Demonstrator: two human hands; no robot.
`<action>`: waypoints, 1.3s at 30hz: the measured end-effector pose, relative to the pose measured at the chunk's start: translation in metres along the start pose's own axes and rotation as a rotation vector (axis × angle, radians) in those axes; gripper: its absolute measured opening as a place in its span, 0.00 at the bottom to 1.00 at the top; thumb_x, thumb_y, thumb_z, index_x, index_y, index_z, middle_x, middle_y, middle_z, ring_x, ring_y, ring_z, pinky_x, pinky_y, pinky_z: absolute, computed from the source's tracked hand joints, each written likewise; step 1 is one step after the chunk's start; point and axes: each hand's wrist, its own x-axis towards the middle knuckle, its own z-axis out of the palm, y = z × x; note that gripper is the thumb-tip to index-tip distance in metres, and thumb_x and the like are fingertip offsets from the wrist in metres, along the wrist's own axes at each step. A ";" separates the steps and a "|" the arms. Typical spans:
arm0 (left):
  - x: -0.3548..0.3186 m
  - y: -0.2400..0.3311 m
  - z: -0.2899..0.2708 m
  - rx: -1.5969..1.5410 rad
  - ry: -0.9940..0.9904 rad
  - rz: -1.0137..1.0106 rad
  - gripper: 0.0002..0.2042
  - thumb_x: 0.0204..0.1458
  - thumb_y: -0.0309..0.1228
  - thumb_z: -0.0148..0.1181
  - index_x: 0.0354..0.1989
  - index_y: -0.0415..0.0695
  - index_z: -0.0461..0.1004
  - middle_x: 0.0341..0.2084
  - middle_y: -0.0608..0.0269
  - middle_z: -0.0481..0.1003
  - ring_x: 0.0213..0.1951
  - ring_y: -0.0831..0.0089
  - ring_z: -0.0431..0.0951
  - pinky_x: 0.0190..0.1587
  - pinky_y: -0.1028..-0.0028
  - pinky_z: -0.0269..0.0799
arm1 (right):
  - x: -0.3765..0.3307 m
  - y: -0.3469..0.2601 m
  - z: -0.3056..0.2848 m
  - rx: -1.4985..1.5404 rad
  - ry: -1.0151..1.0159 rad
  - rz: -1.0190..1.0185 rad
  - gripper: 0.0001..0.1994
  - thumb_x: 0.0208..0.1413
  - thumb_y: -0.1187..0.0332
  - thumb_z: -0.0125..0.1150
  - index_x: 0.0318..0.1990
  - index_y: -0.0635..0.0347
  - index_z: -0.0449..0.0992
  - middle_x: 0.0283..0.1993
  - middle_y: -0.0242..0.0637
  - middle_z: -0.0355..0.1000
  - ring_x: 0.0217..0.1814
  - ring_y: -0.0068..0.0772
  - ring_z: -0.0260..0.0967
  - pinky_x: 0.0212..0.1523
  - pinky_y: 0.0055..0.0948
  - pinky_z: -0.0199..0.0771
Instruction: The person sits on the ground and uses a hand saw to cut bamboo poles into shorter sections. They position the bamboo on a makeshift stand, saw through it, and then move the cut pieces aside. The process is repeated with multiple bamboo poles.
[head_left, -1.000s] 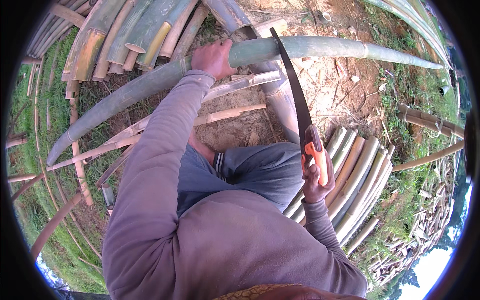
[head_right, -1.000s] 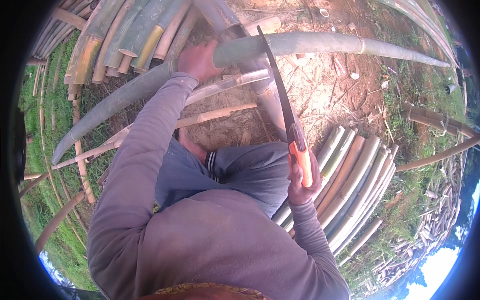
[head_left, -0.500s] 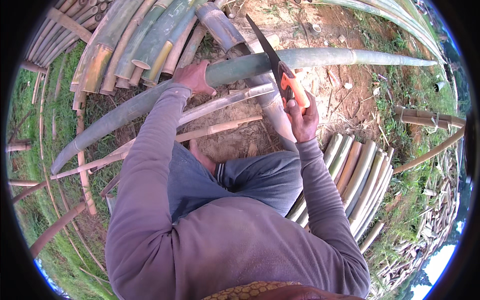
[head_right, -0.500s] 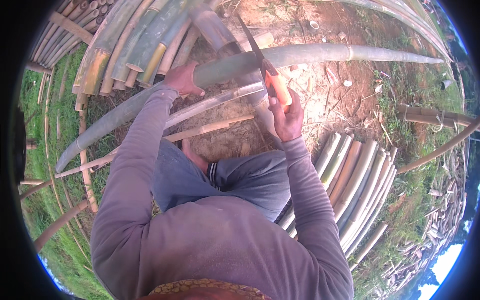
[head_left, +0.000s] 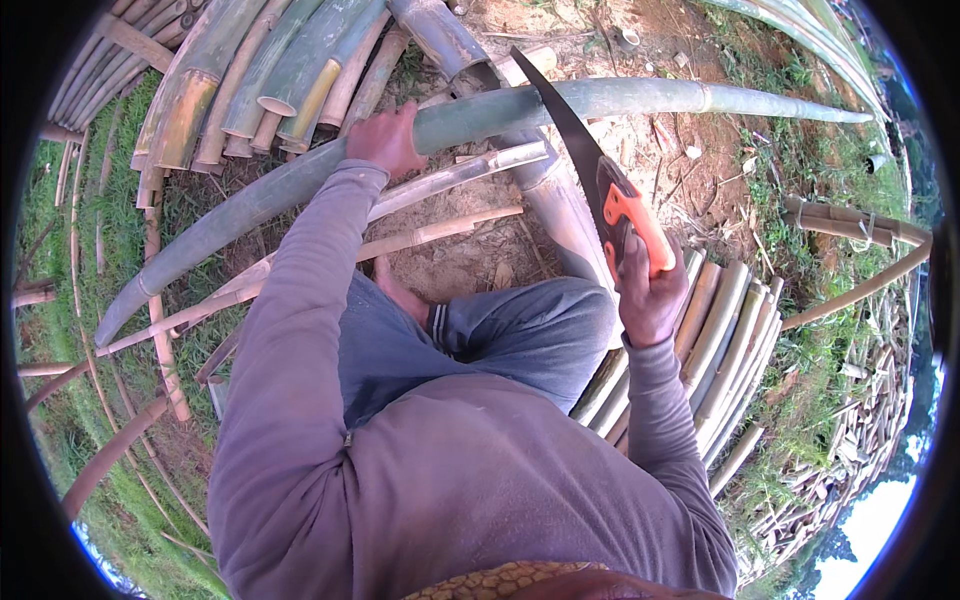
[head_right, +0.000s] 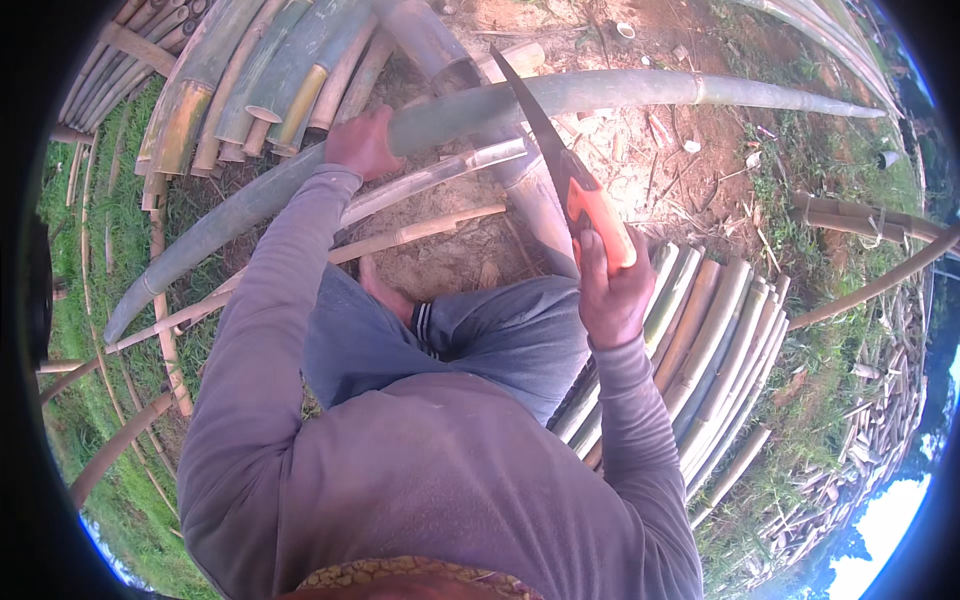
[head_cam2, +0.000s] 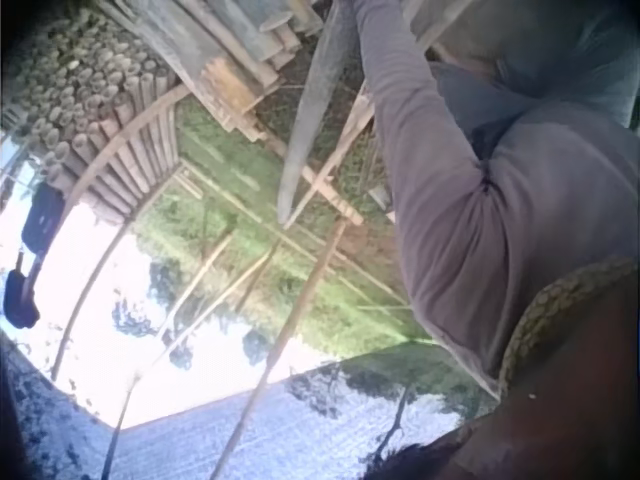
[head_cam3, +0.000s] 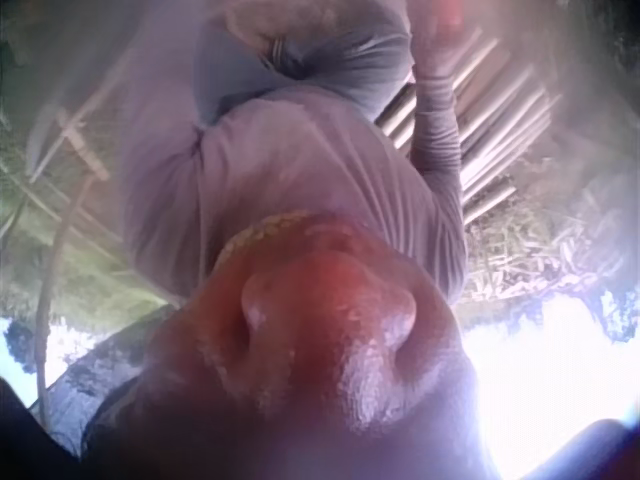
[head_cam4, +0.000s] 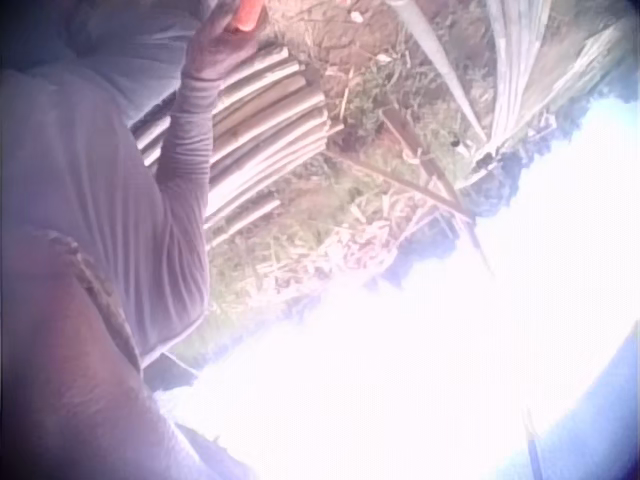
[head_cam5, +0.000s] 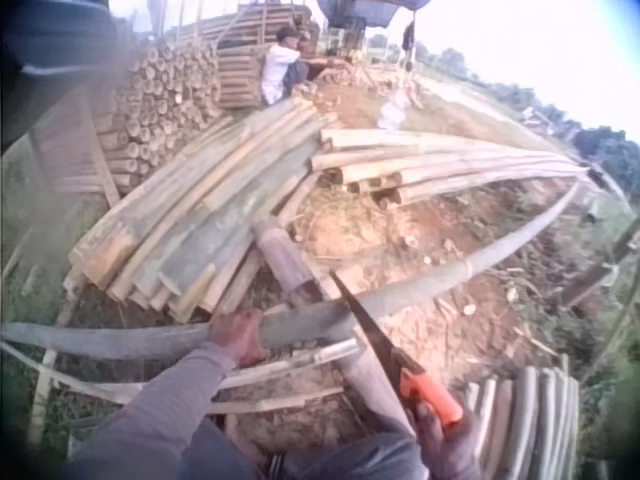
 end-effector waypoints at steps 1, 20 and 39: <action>-0.004 0.001 -0.002 -0.007 0.006 0.000 0.34 0.39 0.46 0.80 0.55 0.49 0.73 0.44 0.50 0.83 0.47 0.50 0.86 0.51 0.52 0.81 | -0.032 0.001 -0.022 0.106 0.031 0.027 0.19 0.71 0.66 0.64 0.58 0.75 0.74 0.41 0.41 0.81 0.44 0.27 0.82 0.43 0.27 0.83; -0.016 0.001 0.017 -0.020 0.102 0.016 0.34 0.40 0.41 0.80 0.58 0.49 0.72 0.48 0.50 0.81 0.51 0.49 0.84 0.54 0.52 0.79 | -0.033 -0.006 -0.039 0.102 -0.052 0.079 0.25 0.71 0.62 0.62 0.63 0.78 0.69 0.49 0.46 0.80 0.47 0.31 0.83 0.44 0.27 0.87; -0.010 -0.002 0.018 -0.039 0.134 0.028 0.35 0.40 0.41 0.81 0.57 0.46 0.72 0.48 0.49 0.81 0.51 0.47 0.84 0.55 0.51 0.79 | -0.049 -0.006 -0.046 0.132 -0.037 0.051 0.20 0.72 0.69 0.59 0.63 0.78 0.70 0.37 0.37 0.77 0.28 0.15 0.72 0.43 0.27 0.87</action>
